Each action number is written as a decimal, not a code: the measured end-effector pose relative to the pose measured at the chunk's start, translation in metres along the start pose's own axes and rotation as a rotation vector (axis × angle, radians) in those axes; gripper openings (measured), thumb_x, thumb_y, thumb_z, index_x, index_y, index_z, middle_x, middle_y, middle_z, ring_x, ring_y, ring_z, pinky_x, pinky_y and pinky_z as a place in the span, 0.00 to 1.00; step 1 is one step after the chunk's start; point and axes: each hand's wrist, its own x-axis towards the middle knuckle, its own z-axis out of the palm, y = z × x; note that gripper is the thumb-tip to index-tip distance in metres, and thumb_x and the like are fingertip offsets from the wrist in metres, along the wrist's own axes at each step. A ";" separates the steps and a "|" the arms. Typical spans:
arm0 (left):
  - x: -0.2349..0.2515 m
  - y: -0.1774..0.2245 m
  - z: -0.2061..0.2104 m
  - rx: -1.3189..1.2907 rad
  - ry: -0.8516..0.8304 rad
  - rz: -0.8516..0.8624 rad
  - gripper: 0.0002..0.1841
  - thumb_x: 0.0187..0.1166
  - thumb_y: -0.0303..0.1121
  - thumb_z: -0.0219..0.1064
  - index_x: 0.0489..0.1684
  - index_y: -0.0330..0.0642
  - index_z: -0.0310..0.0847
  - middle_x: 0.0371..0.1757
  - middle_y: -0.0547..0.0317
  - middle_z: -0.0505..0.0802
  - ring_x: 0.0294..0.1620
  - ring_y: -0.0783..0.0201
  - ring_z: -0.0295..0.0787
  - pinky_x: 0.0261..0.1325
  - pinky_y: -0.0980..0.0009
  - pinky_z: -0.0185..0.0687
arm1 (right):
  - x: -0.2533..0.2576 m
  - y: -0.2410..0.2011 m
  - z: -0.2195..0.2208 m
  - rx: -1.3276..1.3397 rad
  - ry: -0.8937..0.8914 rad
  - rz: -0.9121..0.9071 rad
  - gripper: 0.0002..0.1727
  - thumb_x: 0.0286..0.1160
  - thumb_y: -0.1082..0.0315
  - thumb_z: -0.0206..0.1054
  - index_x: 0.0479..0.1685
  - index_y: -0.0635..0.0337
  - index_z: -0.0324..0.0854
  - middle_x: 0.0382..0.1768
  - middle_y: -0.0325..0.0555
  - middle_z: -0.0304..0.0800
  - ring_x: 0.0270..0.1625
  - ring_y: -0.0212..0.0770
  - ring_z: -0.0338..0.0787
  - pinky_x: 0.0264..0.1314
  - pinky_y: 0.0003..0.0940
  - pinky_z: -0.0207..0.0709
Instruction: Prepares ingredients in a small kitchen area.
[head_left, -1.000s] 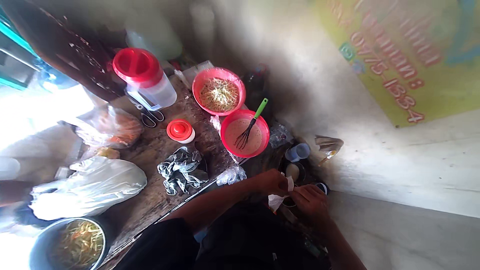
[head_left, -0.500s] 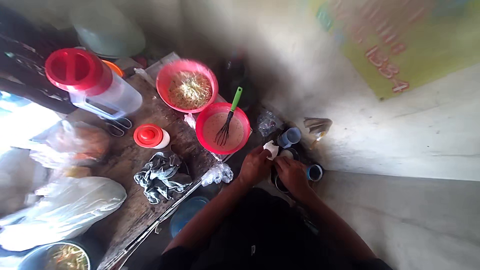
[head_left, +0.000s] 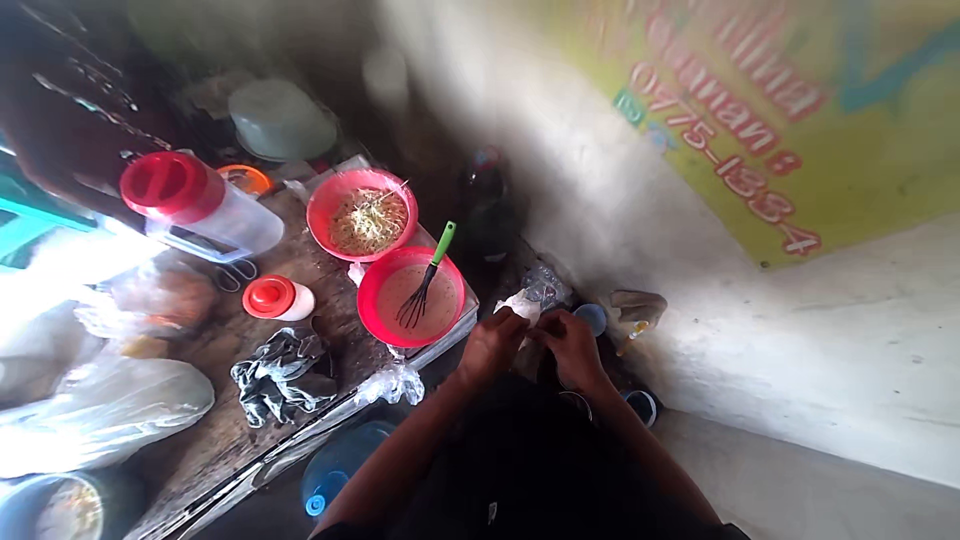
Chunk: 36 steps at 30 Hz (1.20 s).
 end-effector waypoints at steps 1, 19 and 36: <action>0.001 0.003 0.000 0.031 0.004 -0.014 0.07 0.80 0.30 0.68 0.43 0.38 0.93 0.41 0.52 0.93 0.38 0.60 0.93 0.46 0.63 0.92 | 0.005 0.001 -0.004 -0.028 -0.029 -0.018 0.14 0.69 0.58 0.81 0.45 0.56 0.89 0.36 0.37 0.96 0.38 0.32 0.95 0.47 0.33 0.92; 0.000 0.010 0.015 0.153 0.240 -0.380 0.14 0.75 0.30 0.66 0.53 0.32 0.86 0.64 0.46 0.90 0.48 0.57 0.94 0.54 0.59 0.92 | 0.066 -0.006 0.022 -0.444 -0.063 -0.527 0.13 0.82 0.57 0.68 0.50 0.57 0.88 0.48 0.48 0.93 0.45 0.45 0.94 0.47 0.46 0.88; 0.007 0.010 0.009 0.148 0.340 -0.449 0.12 0.71 0.26 0.65 0.48 0.33 0.88 0.44 0.50 0.93 0.31 0.61 0.87 0.38 0.63 0.87 | 0.082 -0.019 0.012 -0.472 -0.075 -0.398 0.16 0.81 0.55 0.70 0.57 0.56 0.84 0.49 0.50 0.91 0.44 0.47 0.92 0.46 0.49 0.87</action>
